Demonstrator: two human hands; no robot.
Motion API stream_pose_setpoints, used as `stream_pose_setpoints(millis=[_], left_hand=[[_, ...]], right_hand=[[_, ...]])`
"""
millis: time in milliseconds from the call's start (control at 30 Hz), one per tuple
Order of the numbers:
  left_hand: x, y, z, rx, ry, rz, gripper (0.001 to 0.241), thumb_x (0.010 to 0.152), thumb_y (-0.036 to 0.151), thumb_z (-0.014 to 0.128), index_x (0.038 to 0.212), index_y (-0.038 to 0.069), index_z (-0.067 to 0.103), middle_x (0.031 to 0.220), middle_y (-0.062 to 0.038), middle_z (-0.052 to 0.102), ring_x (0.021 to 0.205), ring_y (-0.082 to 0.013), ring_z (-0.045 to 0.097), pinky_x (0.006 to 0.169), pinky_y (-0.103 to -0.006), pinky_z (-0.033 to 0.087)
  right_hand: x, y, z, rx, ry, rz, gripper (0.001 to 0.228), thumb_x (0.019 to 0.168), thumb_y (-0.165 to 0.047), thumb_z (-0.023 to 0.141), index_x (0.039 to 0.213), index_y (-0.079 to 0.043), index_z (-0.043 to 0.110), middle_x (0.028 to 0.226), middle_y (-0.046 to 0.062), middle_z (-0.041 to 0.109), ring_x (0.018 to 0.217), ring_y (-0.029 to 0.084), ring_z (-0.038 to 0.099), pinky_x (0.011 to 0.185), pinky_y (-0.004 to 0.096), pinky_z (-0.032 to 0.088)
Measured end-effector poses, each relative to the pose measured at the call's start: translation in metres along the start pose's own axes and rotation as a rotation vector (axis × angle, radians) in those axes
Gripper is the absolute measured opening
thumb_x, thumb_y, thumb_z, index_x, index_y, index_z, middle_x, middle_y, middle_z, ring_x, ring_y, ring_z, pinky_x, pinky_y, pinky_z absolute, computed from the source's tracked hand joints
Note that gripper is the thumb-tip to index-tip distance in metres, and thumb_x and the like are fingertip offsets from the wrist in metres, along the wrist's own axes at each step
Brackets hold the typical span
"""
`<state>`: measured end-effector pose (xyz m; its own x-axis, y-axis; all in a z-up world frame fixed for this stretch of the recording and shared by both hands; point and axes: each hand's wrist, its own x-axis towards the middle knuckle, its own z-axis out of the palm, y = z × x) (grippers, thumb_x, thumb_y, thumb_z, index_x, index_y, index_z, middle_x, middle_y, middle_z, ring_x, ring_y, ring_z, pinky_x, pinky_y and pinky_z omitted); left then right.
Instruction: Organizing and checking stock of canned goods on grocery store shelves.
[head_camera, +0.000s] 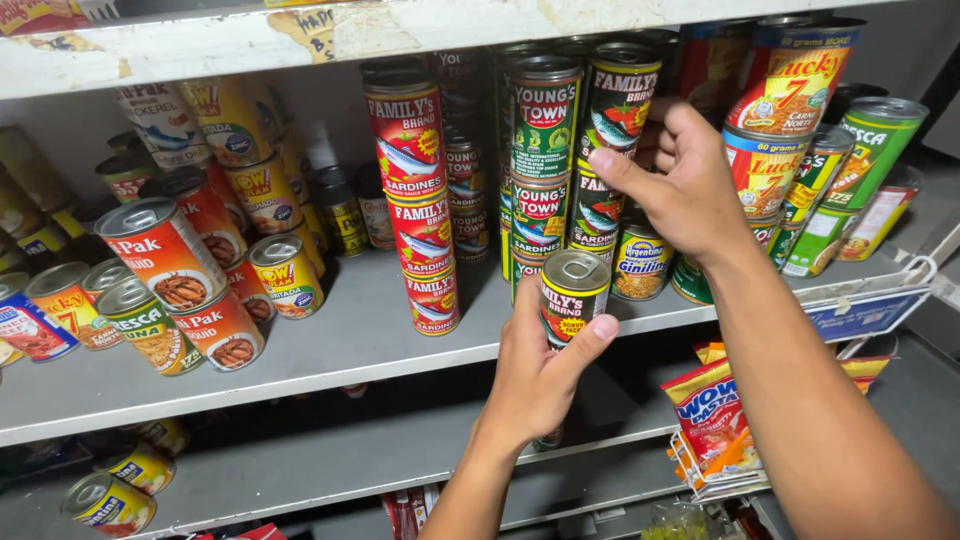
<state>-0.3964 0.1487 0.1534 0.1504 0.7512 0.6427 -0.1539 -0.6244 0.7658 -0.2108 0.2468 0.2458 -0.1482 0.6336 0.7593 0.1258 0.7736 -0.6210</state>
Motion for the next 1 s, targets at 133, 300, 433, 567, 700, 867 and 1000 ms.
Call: stream_pose_setpoints(millis=[133,300,433,567,700,867,1000], left_hand=[[0.001,0.002,-0.001,0.032,-0.013,-0.016,0.057,0.096,0.038,0.071,0.131,-0.002,0.051,0.113,-0.010,0.070,0.103,-0.0146,0.064,0.094,-0.0324,0.054],[0.003,0.004,-0.001,0.040,-0.040,-0.027,0.058,0.096,0.039,0.071,0.131,-0.002,0.051,0.116,-0.012,0.071,0.106,-0.0158,0.066,0.096,-0.0334,0.054],[0.001,0.001,-0.003,0.031,-0.040,-0.021,0.058,0.096,0.038,0.071,0.132,-0.002,0.051,0.118,-0.013,0.071,0.108,-0.0165,0.066,0.098,-0.0341,0.053],[0.002,-0.001,-0.003,0.036,-0.040,-0.022,0.058,0.096,0.038,0.071,0.133,-0.002,0.050,0.119,-0.013,0.071,0.109,-0.0167,0.066,0.098,-0.0343,0.053],[0.002,0.001,-0.004,0.040,-0.040,-0.030,0.058,0.095,0.038,0.071,0.132,-0.002,0.050,0.119,-0.012,0.071,0.108,-0.0165,0.066,0.098,-0.0341,0.053],[0.001,0.002,-0.005,0.035,-0.037,-0.027,0.057,0.096,0.037,0.071,0.132,-0.002,0.051,0.118,-0.011,0.071,0.107,-0.0159,0.066,0.097,-0.0338,0.054],[0.000,-0.001,-0.005,0.035,-0.011,-0.035,0.056,0.096,0.037,0.071,0.131,-0.002,0.052,0.115,-0.011,0.071,0.104,-0.0155,0.065,0.094,-0.0334,0.054]], right_hand=[[-0.001,0.002,0.002,-0.049,-0.003,0.018,0.047,0.094,-0.017,0.080,0.129,0.000,0.055,0.123,0.009,0.070,0.111,0.013,0.068,0.098,0.029,0.057],[-0.001,0.000,-0.001,-0.052,-0.004,0.081,0.035,0.095,-0.019,0.078,0.120,0.001,0.063,0.114,0.008,0.073,0.102,0.010,0.069,0.091,0.027,0.058],[-0.002,-0.007,-0.001,-0.065,-0.017,0.079,0.032,0.096,-0.019,0.078,0.117,0.001,0.066,0.111,0.007,0.074,0.099,0.009,0.068,0.089,0.026,0.058],[-0.001,-0.010,-0.001,-0.095,-0.020,0.073,0.031,0.094,-0.018,0.079,0.116,0.001,0.068,0.110,0.006,0.074,0.096,0.006,0.067,0.085,0.024,0.057],[-0.002,-0.016,0.003,-0.109,-0.022,0.095,0.029,0.093,-0.016,0.080,0.114,0.001,0.070,0.106,0.004,0.074,0.091,0.004,0.065,0.078,0.022,0.055],[-0.012,0.006,-0.011,-0.126,0.007,0.122,0.024,0.099,-0.018,0.076,0.112,0.002,0.071,0.099,0.004,0.071,0.086,0.005,0.059,0.073,0.022,0.049],[-0.026,0.003,-0.013,-0.172,0.127,0.116,0.025,0.107,-0.020,0.070,0.111,0.005,0.070,0.094,0.003,0.068,0.086,0.005,0.059,0.076,0.022,0.048]])
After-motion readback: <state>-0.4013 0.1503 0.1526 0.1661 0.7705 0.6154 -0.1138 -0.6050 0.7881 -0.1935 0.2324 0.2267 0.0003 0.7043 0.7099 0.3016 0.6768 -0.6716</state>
